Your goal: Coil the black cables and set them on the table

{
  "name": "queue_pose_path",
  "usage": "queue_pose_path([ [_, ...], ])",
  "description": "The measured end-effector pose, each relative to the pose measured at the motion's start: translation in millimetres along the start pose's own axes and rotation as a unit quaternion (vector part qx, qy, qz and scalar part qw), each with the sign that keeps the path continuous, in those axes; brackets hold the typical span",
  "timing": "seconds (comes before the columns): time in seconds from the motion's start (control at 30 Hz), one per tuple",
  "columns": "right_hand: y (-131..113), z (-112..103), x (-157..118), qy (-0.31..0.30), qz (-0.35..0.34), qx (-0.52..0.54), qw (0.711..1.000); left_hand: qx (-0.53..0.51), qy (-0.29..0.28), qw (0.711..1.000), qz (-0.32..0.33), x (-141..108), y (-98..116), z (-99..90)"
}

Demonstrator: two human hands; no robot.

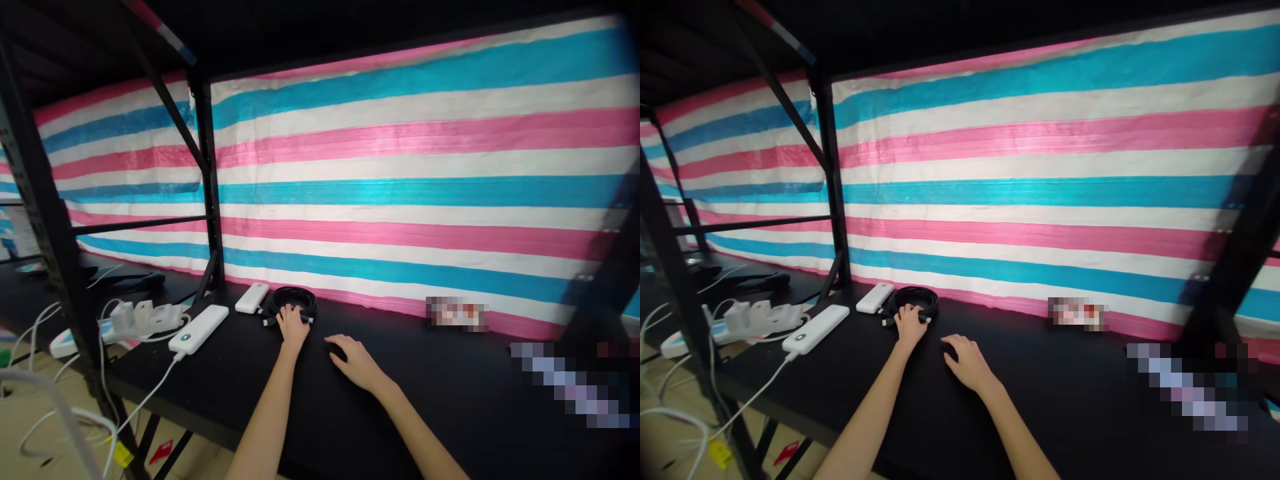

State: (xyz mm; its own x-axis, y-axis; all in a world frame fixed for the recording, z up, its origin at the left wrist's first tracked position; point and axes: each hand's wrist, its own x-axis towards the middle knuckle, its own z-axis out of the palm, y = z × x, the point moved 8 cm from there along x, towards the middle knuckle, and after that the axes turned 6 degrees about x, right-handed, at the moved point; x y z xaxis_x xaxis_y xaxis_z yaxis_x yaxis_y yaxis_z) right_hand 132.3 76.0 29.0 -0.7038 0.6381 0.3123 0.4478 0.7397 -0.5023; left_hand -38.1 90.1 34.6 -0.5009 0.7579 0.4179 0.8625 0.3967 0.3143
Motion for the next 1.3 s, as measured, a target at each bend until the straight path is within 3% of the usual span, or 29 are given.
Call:
queue_pose_path([
  [0.17, 1, 1, 1, -0.001, -0.005, 0.003, 1.0, 0.012, -0.042, 0.999, 0.005, -5, 6, 1.5],
  [0.37, 1, 1, 2, 0.0, 0.001, -0.007, 1.0, -0.031, 0.05, 0.996, 0.07, -6, 26, -11.4],
  [0.6, 6, 4, 2, -0.011, 0.012, 0.002, 1.0, 0.001, 0.031, 0.999, -0.032, 3, 5, -2.8],
  [1.03, 3, 1, 1, -0.017, 0.021, 0.005, 1.0, -0.048, 0.027, 0.997, -0.045, 13, -11, -1.8],
  [1.13, 3, 2, 1, -0.019, 0.021, 0.006, 1.0, -0.06, 0.051, 0.995, -0.054, 14, -13, -7.9],
  [1.3, 3, 2, 1, -0.02, 0.024, 0.008, 0.999, -0.153, 0.152, 0.974, -0.067, 13, -21, -28.1],
])
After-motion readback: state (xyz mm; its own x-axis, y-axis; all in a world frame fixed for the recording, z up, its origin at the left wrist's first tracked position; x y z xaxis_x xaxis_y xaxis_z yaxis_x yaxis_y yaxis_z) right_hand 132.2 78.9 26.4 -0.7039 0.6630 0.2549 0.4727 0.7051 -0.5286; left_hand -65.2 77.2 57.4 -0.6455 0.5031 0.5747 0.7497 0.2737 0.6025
